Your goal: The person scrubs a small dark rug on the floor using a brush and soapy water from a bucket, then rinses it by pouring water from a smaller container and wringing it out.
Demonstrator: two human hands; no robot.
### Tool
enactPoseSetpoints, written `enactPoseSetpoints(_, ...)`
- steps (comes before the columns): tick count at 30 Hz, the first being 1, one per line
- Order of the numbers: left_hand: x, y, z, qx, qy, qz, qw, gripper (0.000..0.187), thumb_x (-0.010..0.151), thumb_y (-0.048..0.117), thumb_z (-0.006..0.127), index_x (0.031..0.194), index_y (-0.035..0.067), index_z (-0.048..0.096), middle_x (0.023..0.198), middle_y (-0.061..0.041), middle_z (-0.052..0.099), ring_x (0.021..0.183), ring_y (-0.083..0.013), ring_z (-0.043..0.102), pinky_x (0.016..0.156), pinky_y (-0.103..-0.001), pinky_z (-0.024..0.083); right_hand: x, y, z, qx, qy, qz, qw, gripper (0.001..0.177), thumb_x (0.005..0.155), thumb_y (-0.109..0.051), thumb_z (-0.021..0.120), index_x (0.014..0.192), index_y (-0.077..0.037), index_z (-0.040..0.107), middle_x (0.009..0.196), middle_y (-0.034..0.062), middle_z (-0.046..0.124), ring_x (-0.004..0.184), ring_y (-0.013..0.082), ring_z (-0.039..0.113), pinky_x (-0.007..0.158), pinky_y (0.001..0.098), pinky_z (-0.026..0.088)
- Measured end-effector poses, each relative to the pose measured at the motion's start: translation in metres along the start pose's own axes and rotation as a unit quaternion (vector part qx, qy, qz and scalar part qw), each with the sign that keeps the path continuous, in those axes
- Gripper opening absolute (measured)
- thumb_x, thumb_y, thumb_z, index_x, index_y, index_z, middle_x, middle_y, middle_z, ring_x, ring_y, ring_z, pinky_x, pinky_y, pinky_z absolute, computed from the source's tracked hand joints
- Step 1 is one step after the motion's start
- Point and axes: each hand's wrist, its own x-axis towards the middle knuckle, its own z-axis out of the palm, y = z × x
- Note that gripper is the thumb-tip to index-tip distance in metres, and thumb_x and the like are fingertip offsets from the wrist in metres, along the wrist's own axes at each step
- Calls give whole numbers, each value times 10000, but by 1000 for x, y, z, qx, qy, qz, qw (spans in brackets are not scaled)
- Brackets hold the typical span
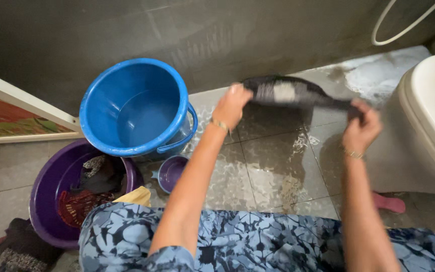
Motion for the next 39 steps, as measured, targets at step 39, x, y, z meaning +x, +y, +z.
enactPoseSetpoints(39,-292,24,58,280,-92,-196,935,461,886,148,522,1320,29,619,1410,-146,549,1397,-338,446,1179,-630,184,-232,80,-29,-443,-260,266,816,274,770,-107,733,1028,-103,825,1001,223,769,966,405,698,976,469,488)
